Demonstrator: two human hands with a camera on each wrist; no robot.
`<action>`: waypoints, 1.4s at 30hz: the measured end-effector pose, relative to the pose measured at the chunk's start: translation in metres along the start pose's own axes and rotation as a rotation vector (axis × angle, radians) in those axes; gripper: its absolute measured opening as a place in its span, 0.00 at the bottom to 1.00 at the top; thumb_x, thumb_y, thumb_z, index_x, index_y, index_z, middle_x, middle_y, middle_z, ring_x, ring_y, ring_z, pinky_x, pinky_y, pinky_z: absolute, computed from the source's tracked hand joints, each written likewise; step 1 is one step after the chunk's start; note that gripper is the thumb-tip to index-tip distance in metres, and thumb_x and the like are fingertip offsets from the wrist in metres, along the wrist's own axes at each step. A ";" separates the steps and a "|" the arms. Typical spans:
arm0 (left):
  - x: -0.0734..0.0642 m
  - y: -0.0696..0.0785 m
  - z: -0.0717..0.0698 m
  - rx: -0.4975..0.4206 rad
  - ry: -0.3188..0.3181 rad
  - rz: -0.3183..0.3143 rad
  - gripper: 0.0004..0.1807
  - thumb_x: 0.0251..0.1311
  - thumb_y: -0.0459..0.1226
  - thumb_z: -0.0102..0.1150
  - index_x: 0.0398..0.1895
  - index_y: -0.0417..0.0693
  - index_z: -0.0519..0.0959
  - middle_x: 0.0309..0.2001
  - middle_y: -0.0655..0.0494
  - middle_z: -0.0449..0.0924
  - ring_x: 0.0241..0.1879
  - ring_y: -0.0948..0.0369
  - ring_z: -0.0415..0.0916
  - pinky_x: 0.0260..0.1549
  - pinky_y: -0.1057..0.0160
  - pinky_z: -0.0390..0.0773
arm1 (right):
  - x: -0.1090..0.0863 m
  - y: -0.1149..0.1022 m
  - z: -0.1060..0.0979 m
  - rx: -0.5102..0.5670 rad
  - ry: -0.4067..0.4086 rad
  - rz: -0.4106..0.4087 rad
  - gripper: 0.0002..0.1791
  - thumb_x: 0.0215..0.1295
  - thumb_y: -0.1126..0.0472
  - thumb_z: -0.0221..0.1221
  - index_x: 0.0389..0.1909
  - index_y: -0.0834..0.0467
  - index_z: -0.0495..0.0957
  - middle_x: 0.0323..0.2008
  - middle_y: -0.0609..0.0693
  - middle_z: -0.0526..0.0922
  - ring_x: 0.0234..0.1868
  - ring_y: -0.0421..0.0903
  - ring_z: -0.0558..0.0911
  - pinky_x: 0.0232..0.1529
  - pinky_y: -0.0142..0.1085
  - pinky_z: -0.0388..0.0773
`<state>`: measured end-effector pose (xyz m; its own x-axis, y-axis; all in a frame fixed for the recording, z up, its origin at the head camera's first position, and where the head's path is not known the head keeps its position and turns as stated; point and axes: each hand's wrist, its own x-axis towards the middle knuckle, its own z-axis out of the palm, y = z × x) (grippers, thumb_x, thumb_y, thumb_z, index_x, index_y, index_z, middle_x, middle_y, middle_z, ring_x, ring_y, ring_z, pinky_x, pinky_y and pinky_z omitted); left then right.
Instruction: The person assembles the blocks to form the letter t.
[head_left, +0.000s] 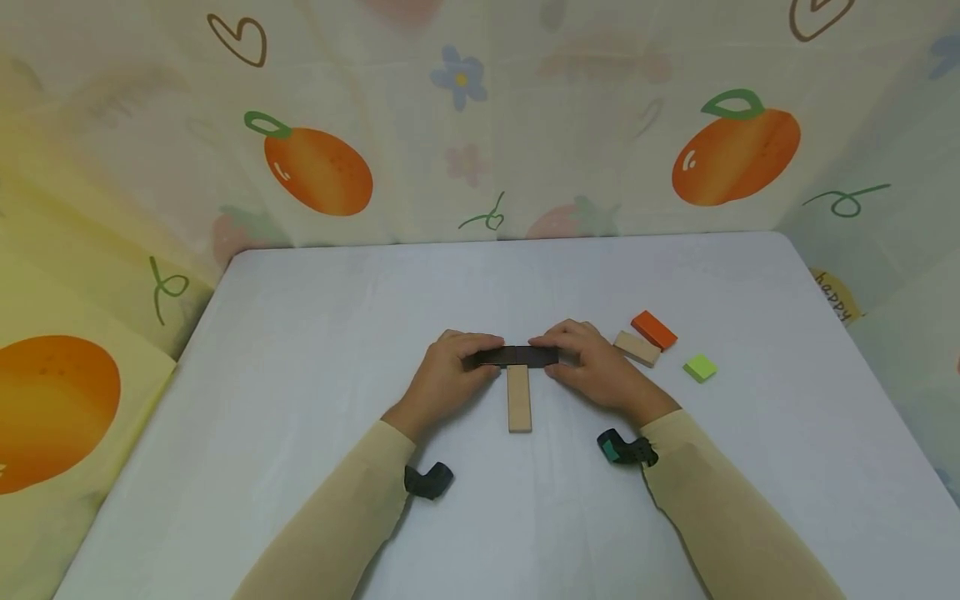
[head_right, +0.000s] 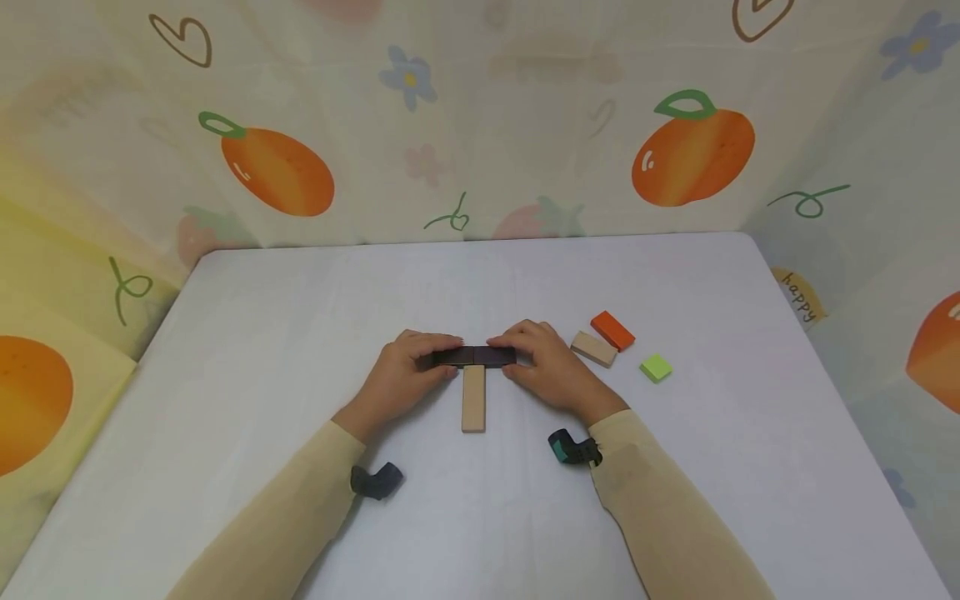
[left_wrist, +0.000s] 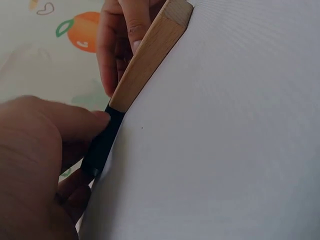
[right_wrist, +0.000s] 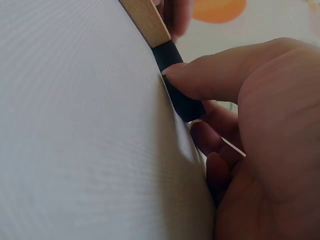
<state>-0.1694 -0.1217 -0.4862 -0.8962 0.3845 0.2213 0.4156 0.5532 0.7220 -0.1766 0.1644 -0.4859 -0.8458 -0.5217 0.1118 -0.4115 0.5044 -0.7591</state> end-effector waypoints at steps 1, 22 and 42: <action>-0.001 0.000 0.000 -0.001 0.001 0.009 0.21 0.66 0.33 0.78 0.63 0.47 0.89 0.61 0.58 0.87 0.57 0.54 0.77 0.58 0.52 0.78 | 0.000 0.000 0.000 0.002 0.001 -0.002 0.24 0.75 0.67 0.69 0.69 0.53 0.84 0.63 0.49 0.80 0.68 0.55 0.71 0.68 0.57 0.70; -0.022 0.034 0.007 0.319 -0.186 0.297 0.30 0.76 0.48 0.69 0.72 0.39 0.81 0.74 0.50 0.76 0.77 0.50 0.68 0.76 0.47 0.66 | 0.000 0.007 -0.002 0.150 0.039 -0.027 0.22 0.78 0.65 0.64 0.70 0.60 0.81 0.61 0.53 0.82 0.67 0.53 0.77 0.72 0.57 0.69; -0.022 0.028 0.009 0.293 -0.227 0.255 0.31 0.80 0.49 0.65 0.76 0.41 0.77 0.78 0.53 0.71 0.81 0.54 0.60 0.78 0.49 0.61 | -0.003 0.000 -0.004 0.197 0.107 0.058 0.22 0.82 0.56 0.62 0.71 0.55 0.81 0.63 0.49 0.82 0.60 0.49 0.78 0.63 0.54 0.74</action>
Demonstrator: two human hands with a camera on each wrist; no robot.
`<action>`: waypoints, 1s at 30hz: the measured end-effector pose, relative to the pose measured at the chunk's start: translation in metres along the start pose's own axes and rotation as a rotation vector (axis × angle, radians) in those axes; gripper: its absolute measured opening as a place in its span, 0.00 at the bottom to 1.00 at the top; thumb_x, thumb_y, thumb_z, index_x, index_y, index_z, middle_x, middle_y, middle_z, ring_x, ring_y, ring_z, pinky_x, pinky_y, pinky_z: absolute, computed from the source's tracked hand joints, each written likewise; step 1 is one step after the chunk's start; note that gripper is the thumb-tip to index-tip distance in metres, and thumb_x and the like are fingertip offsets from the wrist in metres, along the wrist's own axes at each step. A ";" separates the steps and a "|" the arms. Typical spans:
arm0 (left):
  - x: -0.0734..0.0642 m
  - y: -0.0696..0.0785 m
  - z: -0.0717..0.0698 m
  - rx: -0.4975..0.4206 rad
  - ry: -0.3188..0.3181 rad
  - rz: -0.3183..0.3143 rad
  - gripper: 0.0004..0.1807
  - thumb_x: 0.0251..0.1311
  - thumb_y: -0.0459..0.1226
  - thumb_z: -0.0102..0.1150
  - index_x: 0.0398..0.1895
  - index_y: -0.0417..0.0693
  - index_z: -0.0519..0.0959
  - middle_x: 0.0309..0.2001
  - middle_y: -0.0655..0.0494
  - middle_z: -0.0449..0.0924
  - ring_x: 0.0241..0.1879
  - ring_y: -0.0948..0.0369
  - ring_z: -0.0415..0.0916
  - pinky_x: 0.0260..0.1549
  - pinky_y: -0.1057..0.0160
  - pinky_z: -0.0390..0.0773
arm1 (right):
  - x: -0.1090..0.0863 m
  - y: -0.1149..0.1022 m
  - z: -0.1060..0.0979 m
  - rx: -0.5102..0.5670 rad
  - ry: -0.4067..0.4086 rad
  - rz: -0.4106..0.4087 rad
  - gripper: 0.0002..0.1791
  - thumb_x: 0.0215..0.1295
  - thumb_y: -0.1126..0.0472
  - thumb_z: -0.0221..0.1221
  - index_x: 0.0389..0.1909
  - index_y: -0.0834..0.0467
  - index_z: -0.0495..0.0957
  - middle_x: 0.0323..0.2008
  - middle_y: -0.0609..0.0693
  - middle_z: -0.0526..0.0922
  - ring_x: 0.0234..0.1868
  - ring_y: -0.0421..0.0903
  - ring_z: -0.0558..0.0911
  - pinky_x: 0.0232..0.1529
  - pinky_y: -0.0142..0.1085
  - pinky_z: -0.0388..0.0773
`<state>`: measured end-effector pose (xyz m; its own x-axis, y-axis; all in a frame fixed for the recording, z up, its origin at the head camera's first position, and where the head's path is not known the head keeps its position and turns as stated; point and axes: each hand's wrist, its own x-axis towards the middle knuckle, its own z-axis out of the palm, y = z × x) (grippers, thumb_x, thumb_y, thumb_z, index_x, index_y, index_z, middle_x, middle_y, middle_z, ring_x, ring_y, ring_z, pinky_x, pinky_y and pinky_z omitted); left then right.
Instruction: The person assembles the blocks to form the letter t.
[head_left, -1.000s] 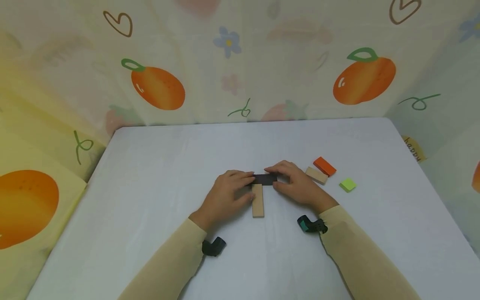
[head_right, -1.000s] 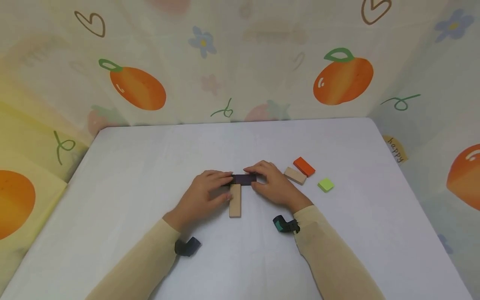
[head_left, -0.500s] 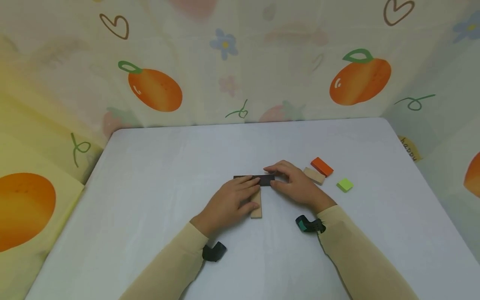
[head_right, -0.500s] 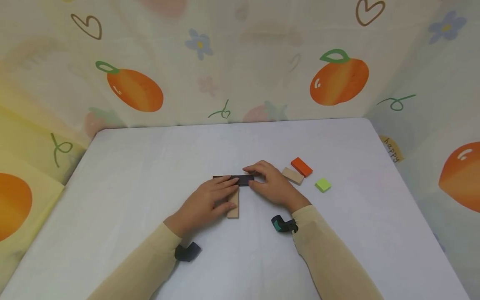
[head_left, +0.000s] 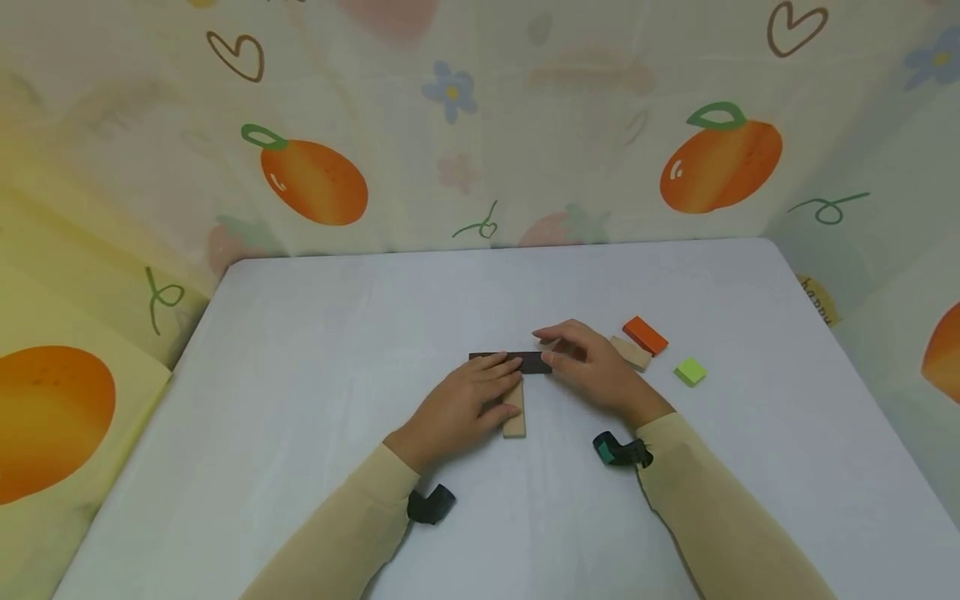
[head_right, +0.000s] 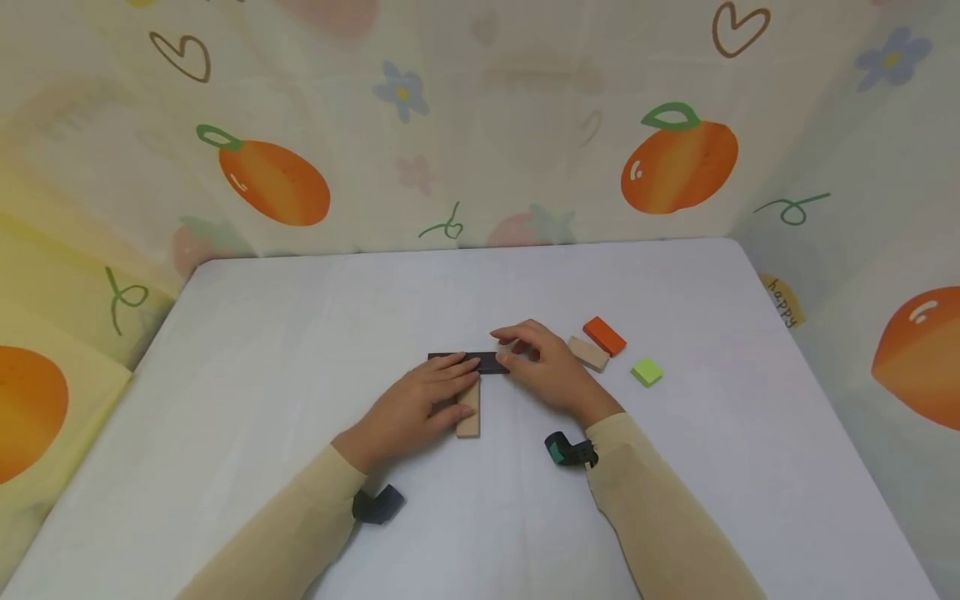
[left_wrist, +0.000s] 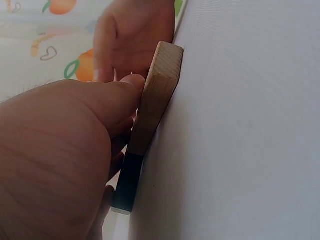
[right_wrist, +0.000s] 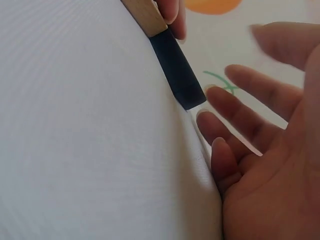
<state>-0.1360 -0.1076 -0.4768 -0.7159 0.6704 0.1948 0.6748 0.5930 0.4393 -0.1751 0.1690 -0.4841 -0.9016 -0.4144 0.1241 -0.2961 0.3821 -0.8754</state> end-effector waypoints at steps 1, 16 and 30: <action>0.000 0.000 0.000 -0.005 -0.004 -0.004 0.31 0.80 0.49 0.65 0.76 0.41 0.77 0.78 0.53 0.70 0.81 0.55 0.60 0.78 0.49 0.61 | -0.001 -0.001 0.000 0.010 0.005 0.008 0.22 0.83 0.54 0.61 0.72 0.55 0.81 0.64 0.49 0.82 0.60 0.49 0.78 0.64 0.54 0.75; 0.001 -0.001 0.003 -0.040 -0.025 -0.039 0.31 0.80 0.49 0.65 0.77 0.43 0.76 0.79 0.57 0.69 0.82 0.58 0.57 0.79 0.52 0.59 | -0.009 -0.010 -0.017 0.346 0.071 -0.058 0.38 0.91 0.38 0.29 0.78 0.59 0.73 0.67 0.61 0.78 0.66 0.64 0.77 0.68 0.54 0.71; 0.000 -0.001 0.001 -0.046 -0.029 -0.046 0.31 0.80 0.49 0.64 0.78 0.43 0.75 0.79 0.57 0.69 0.82 0.58 0.57 0.79 0.53 0.59 | -0.034 -0.005 -0.058 0.367 0.139 -0.056 0.34 0.92 0.46 0.35 0.76 0.69 0.71 0.64 0.67 0.78 0.66 0.63 0.75 0.69 0.41 0.70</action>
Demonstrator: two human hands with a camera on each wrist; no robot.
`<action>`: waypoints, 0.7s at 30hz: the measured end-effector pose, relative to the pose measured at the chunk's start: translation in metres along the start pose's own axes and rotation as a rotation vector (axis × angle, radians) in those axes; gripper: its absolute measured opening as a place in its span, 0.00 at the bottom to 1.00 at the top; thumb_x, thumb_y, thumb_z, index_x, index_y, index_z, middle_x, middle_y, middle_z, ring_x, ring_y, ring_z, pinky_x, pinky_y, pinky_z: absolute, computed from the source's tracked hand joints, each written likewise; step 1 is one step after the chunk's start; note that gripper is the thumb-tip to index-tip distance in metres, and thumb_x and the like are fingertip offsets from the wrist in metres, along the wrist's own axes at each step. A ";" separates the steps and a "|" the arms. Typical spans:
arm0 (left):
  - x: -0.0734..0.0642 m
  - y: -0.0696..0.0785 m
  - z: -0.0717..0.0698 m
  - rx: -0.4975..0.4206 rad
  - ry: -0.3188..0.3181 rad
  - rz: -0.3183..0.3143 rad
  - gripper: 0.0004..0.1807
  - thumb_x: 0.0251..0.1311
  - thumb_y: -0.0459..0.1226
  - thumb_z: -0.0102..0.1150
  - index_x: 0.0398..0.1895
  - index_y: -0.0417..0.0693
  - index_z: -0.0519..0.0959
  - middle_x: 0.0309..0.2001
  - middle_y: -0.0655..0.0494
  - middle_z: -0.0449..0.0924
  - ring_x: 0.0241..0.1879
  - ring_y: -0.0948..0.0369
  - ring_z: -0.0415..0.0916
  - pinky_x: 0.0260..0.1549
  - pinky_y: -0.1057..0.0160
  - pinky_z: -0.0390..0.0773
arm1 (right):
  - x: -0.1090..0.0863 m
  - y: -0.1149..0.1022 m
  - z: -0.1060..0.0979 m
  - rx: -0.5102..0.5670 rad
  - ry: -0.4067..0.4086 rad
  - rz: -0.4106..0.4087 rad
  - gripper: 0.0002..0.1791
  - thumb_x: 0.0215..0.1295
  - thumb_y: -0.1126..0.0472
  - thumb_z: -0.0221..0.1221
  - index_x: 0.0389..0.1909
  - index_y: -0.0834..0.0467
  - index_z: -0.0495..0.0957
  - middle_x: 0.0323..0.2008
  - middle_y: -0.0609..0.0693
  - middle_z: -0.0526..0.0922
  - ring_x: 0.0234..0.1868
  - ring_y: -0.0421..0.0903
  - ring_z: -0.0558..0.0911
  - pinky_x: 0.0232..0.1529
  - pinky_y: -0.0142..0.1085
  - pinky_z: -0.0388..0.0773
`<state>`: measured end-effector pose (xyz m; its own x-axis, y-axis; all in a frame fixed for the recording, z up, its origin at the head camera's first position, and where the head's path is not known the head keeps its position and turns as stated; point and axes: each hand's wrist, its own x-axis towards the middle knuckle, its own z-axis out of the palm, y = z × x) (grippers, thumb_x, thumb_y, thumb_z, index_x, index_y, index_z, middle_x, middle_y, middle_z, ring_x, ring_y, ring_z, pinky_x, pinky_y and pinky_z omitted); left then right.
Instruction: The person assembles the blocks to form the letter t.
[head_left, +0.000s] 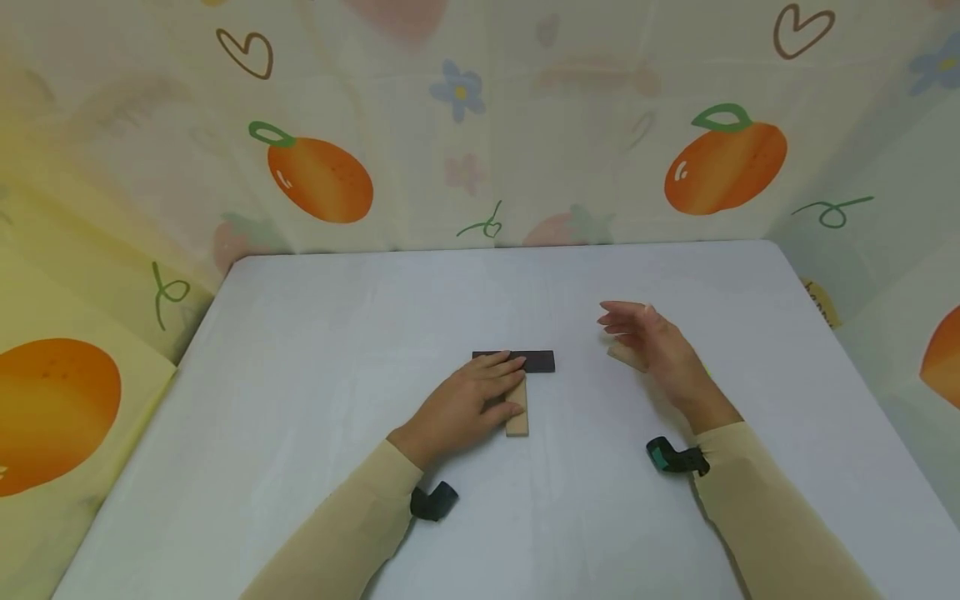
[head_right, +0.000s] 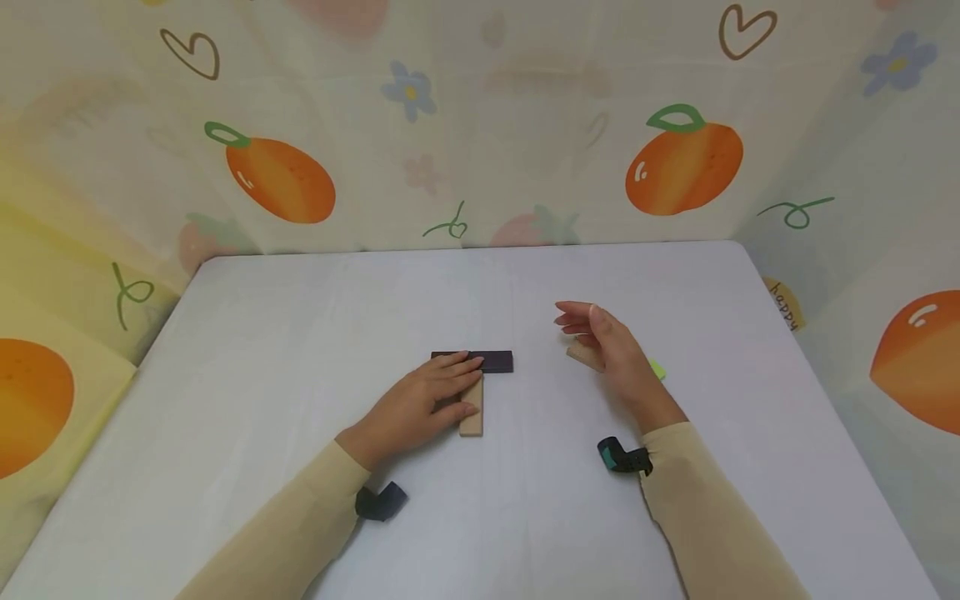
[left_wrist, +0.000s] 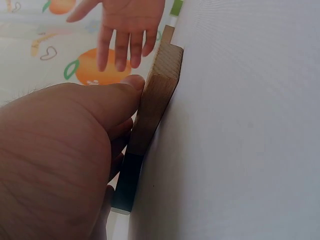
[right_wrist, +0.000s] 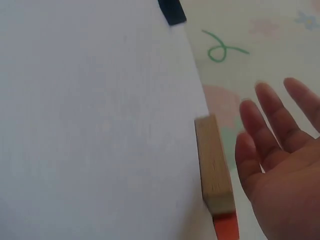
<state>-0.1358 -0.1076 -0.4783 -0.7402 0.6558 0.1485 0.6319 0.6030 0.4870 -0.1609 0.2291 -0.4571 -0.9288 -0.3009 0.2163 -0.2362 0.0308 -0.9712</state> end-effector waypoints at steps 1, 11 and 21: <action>0.000 0.000 0.000 -0.002 0.002 0.001 0.31 0.80 0.49 0.64 0.77 0.43 0.75 0.79 0.57 0.69 0.82 0.58 0.57 0.79 0.53 0.59 | -0.001 0.000 -0.003 -0.030 -0.001 -0.001 0.34 0.92 0.47 0.35 0.76 0.69 0.71 0.64 0.66 0.78 0.66 0.61 0.75 0.69 0.39 0.70; -0.001 -0.001 0.000 0.004 0.010 0.005 0.31 0.80 0.49 0.64 0.77 0.42 0.75 0.79 0.56 0.69 0.82 0.57 0.57 0.79 0.54 0.58 | -0.013 -0.004 -0.014 -0.241 -0.030 0.074 0.27 0.91 0.54 0.44 0.77 0.67 0.70 0.69 0.66 0.75 0.70 0.54 0.72 0.67 0.26 0.66; -0.001 0.000 -0.001 0.001 -0.002 -0.004 0.31 0.80 0.49 0.64 0.78 0.42 0.74 0.79 0.57 0.68 0.82 0.57 0.56 0.79 0.54 0.57 | -0.018 -0.008 -0.012 -0.386 -0.033 0.103 0.27 0.81 0.62 0.64 0.75 0.64 0.73 0.69 0.59 0.75 0.67 0.57 0.72 0.69 0.38 0.70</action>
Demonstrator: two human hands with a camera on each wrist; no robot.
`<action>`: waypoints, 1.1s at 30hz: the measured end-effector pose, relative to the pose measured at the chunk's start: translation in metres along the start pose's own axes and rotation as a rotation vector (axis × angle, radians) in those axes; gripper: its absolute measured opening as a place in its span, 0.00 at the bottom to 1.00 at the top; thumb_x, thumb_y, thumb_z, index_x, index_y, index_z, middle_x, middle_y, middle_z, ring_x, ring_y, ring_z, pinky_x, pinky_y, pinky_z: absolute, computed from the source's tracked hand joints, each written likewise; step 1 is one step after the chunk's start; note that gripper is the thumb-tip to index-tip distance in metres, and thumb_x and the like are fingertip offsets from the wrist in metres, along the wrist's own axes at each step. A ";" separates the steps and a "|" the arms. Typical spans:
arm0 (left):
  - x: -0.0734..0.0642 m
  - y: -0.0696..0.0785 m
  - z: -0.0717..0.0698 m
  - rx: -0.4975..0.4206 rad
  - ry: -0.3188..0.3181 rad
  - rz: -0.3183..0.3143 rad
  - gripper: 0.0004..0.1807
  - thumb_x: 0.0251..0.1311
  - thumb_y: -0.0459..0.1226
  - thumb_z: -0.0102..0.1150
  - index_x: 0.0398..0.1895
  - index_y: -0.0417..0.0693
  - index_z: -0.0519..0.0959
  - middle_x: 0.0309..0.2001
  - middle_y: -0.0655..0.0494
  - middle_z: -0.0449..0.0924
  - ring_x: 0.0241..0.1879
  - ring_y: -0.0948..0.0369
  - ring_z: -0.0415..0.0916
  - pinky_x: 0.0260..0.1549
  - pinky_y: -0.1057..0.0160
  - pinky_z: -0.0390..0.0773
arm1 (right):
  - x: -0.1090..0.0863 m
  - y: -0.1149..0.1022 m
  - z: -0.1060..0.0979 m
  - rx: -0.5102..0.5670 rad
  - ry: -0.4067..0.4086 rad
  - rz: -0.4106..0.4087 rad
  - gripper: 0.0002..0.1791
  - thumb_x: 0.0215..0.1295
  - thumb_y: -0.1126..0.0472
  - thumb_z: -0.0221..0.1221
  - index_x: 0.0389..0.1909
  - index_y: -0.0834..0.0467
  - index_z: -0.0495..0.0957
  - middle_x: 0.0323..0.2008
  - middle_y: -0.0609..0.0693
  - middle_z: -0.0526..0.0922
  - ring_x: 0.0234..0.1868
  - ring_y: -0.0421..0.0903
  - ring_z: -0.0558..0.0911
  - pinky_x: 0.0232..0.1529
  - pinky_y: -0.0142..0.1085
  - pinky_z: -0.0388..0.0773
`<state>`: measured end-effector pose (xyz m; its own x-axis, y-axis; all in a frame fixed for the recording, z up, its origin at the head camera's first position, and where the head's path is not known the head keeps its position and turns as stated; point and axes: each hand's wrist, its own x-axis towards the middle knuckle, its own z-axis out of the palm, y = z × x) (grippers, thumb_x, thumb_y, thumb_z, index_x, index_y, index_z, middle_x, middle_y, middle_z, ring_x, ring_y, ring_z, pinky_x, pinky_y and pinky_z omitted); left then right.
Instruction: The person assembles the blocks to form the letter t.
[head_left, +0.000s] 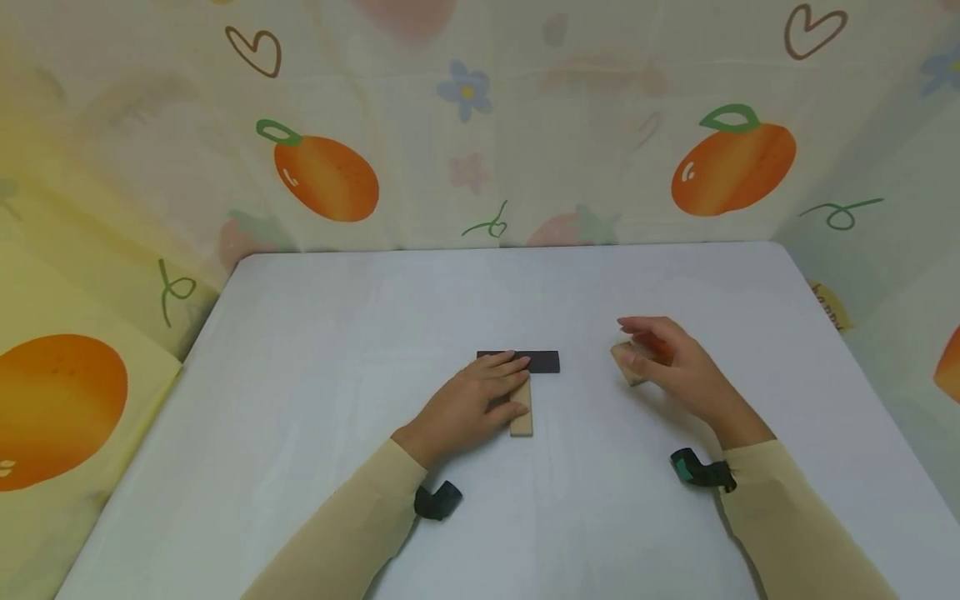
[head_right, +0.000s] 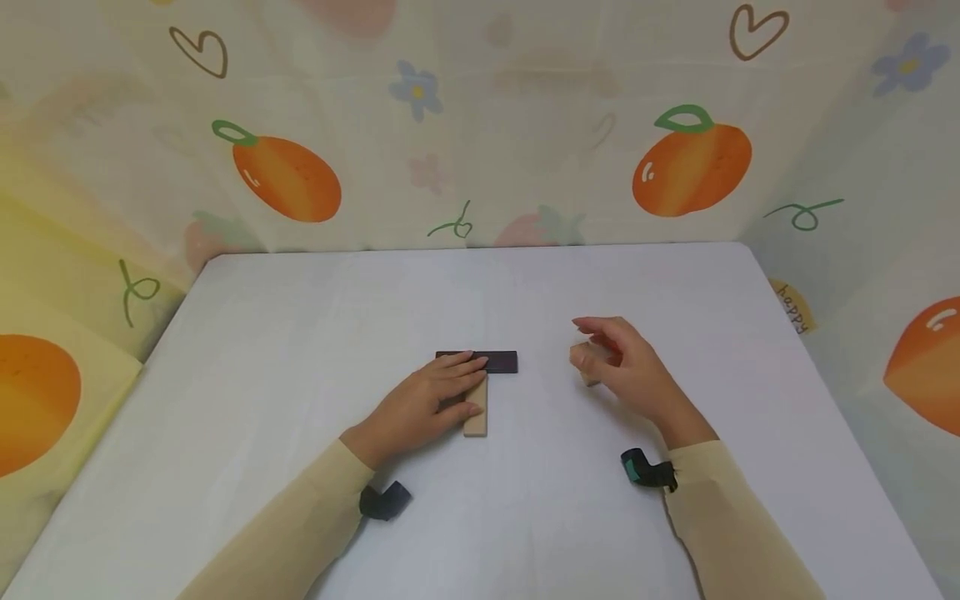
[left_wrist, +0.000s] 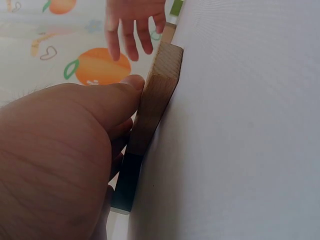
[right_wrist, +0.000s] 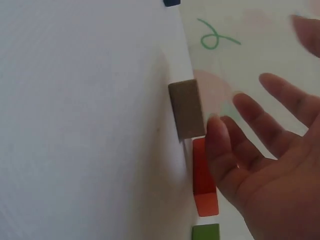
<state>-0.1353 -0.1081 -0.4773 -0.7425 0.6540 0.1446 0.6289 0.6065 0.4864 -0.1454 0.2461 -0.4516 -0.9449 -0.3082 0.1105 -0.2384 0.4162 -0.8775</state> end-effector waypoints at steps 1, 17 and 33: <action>0.000 0.000 0.000 0.001 0.000 -0.001 0.31 0.80 0.49 0.64 0.78 0.42 0.74 0.79 0.57 0.68 0.82 0.57 0.56 0.79 0.54 0.57 | 0.000 0.001 0.000 -0.015 -0.009 0.010 0.28 0.79 0.62 0.66 0.75 0.63 0.73 0.69 0.59 0.75 0.66 0.56 0.73 0.67 0.39 0.71; -0.001 -0.002 0.001 0.008 0.021 0.010 0.32 0.79 0.50 0.65 0.77 0.41 0.76 0.79 0.55 0.69 0.82 0.57 0.58 0.79 0.55 0.58 | -0.002 0.018 0.003 -0.257 -0.048 -0.013 0.31 0.66 0.63 0.78 0.68 0.63 0.80 0.56 0.57 0.79 0.53 0.52 0.76 0.49 0.33 0.74; 0.000 -0.002 0.000 -0.002 0.028 0.013 0.33 0.78 0.49 0.67 0.76 0.39 0.76 0.79 0.53 0.70 0.81 0.55 0.59 0.79 0.55 0.59 | -0.001 0.016 0.004 -0.293 -0.058 0.014 0.33 0.68 0.64 0.77 0.69 0.70 0.78 0.56 0.60 0.78 0.56 0.56 0.81 0.58 0.27 0.75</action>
<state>-0.1363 -0.1088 -0.4783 -0.7404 0.6491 0.1746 0.6382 0.5973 0.4858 -0.1472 0.2501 -0.4674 -0.9362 -0.3455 0.0648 -0.2878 0.6477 -0.7054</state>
